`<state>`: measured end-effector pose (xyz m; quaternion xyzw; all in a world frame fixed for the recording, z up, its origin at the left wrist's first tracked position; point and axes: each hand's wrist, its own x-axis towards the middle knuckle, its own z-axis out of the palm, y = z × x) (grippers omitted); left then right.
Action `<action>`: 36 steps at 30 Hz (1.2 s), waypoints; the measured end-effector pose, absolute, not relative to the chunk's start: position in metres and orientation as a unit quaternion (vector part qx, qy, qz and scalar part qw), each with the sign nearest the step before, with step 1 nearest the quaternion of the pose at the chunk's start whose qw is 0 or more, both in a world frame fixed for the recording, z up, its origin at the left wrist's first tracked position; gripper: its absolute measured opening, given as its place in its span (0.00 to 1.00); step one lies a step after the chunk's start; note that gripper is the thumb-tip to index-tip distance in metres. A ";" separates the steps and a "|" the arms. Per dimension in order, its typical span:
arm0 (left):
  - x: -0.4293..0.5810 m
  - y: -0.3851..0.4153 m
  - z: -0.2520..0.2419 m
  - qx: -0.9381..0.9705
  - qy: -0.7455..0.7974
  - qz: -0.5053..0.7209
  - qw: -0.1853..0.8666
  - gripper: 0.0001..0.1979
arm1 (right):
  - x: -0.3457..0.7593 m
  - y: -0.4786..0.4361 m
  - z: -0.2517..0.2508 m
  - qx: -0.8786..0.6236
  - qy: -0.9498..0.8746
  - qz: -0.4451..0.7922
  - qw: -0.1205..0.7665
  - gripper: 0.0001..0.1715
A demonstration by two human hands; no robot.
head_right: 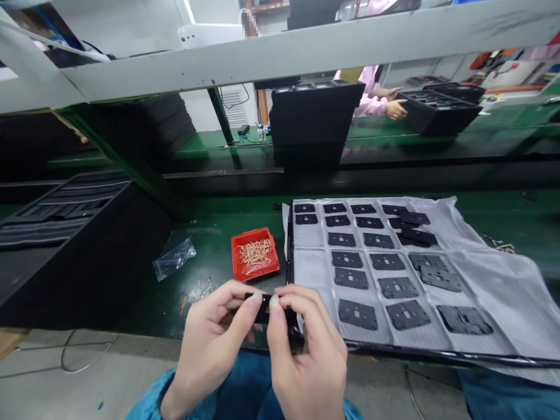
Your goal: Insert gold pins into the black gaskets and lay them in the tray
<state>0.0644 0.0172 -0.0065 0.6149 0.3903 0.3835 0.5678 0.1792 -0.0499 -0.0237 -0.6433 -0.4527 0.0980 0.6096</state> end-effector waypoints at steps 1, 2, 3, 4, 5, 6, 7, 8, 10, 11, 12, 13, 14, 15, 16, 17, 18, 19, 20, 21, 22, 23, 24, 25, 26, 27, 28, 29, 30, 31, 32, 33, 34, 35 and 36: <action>0.064 0.017 -0.007 0.621 0.389 0.393 0.555 0.10 | 0.179 -0.050 -0.024 -0.644 -0.458 0.090 0.607 0.02; 0.064 0.017 -0.008 0.625 0.387 0.402 0.546 0.10 | 0.178 -0.049 -0.023 -0.644 -0.463 0.083 0.603 0.02; 0.063 0.017 -0.008 0.629 0.383 0.408 0.539 0.10 | 0.177 -0.049 -0.023 -0.644 -0.467 0.079 0.601 0.02; 0.063 0.017 -0.009 0.633 0.381 0.411 0.534 0.10 | 0.176 -0.049 -0.023 -0.643 -0.470 0.076 0.599 0.02; 0.062 0.017 -0.009 0.637 0.382 0.411 0.530 0.10 | 0.175 -0.048 -0.023 -0.640 -0.476 0.072 0.599 0.03; 0.061 0.017 -0.010 0.640 0.385 0.410 0.524 0.10 | 0.174 -0.048 -0.023 -0.636 -0.481 0.064 0.600 0.03; 0.060 0.017 -0.010 0.641 0.390 0.412 0.516 0.10 | 0.173 -0.048 -0.024 -0.635 -0.487 0.051 0.598 0.04; 0.059 0.017 -0.011 0.641 0.397 0.416 0.508 0.10 | 0.172 -0.048 -0.024 -0.636 -0.495 0.035 0.591 0.05; 0.058 0.018 -0.011 0.632 0.415 0.427 0.495 0.10 | 0.170 -0.049 -0.026 -0.647 -0.500 0.002 0.576 0.06; 0.058 0.019 -0.011 0.621 0.425 0.439 0.490 0.10 | 0.169 -0.050 -0.027 -0.655 -0.493 -0.006 0.573 0.08; 0.057 0.020 -0.011 0.608 0.436 0.450 0.487 0.11 | 0.169 -0.051 -0.028 -0.663 -0.478 -0.005 0.577 0.12; 0.057 0.021 -0.010 0.592 0.447 0.462 0.486 0.11 | 0.169 -0.051 -0.029 -0.668 -0.459 0.002 0.586 0.16; 0.056 0.022 -0.009 0.577 0.455 0.472 0.488 0.11 | 0.169 -0.051 -0.029 -0.671 -0.440 0.017 0.596 0.21; 0.056 0.023 -0.007 0.565 0.459 0.478 0.491 0.12 | 0.169 -0.050 -0.030 -0.673 -0.425 0.034 0.605 0.24; 0.056 0.023 -0.006 0.559 0.460 0.478 0.498 0.12 | 0.168 -0.048 -0.030 -0.672 -0.417 0.051 0.609 0.27; 0.056 0.022 -0.003 0.557 0.457 0.470 0.509 0.12 | 0.167 -0.046 -0.030 -0.670 -0.415 0.064 0.613 0.27; 0.056 0.020 -0.001 0.555 0.456 0.461 0.521 0.12 | 0.166 -0.043 -0.029 -0.666 -0.413 0.077 0.617 0.27; 0.057 0.017 0.001 0.552 0.457 0.454 0.529 0.12 | 0.164 -0.039 -0.028 -0.659 -0.408 0.087 0.625 0.26; 0.057 0.015 0.002 0.546 0.462 0.449 0.536 0.12 | 0.162 -0.036 -0.027 -0.651 -0.399 0.097 0.638 0.25; 0.058 0.012 0.004 0.536 0.470 0.448 0.540 0.12 | 0.160 -0.033 -0.025 -0.639 -0.386 0.110 0.656 0.23; 0.059 0.010 0.004 0.525 0.477 0.449 0.544 0.12 | 0.159 -0.030 -0.023 -0.625 -0.372 0.126 0.675 0.20; 0.059 0.008 0.004 0.513 0.481 0.452 0.549 0.12 | 0.158 -0.029 -0.021 -0.609 -0.356 0.144 0.695 0.17; 0.058 0.008 0.003 0.505 0.479 0.452 0.558 0.13 | 0.158 -0.028 -0.020 -0.593 -0.342 0.163 0.710 0.14; 0.057 0.008 0.002 0.501 0.472 0.448 0.571 0.14 | 0.159 -0.028 -0.019 -0.582 -0.333 0.183 0.719 0.12; 0.056 0.009 0.000 0.499 0.463 0.443 0.583 0.15 | 0.161 -0.030 -0.019 -0.577 -0.329 0.201 0.720 0.12; 0.055 0.010 -0.002 0.499 0.454 0.439 0.593 0.16 | 0.163 -0.031 -0.020 -0.577 -0.330 0.212 0.716 0.12; 0.053 0.011 -0.004 0.499 0.447 0.437 0.600 0.17 | 0.166 -0.034 -0.021 -0.582 -0.333 0.215 0.710 0.13; 0.051 0.013 -0.006 0.498 0.441 0.438 0.604 0.17 | 0.168 -0.036 -0.021 -0.588 -0.337 0.211 0.704 0.13; 0.050 0.014 -0.007 0.495 0.438 0.442 0.606 0.17 | 0.171 -0.038 -0.022 -0.594 -0.343 0.202 0.699 0.13; 0.049 0.014 -0.008 0.493 0.436 0.447 0.606 0.17 | 0.173 -0.040 -0.022 -0.599 -0.348 0.192 0.695 0.13; 0.048 0.015 -0.008 0.492 0.432 0.451 0.607 0.17 | 0.174 -0.041 -0.021 -0.602 -0.356 0.186 0.690 0.12; 0.047 0.015 -0.008 0.493 0.428 0.453 0.607 0.17 | 0.176 -0.041 -0.020 -0.601 -0.367 0.188 0.684 0.11; 0.047 0.015 -0.007 0.498 0.425 0.453 0.606 0.17 | 0.177 -0.041 -0.019 -0.599 -0.378 0.195 0.678 0.10; 0.047 0.014 -0.006 0.503 0.424 0.450 0.604 0.17 | 0.178 -0.040 -0.018 -0.595 -0.388 0.207 0.672 0.09; 0.047 0.014 -0.005 0.510 0.424 0.443 0.604 0.16 | 0.179 -0.039 -0.017 -0.591 -0.396 0.222 0.667 0.09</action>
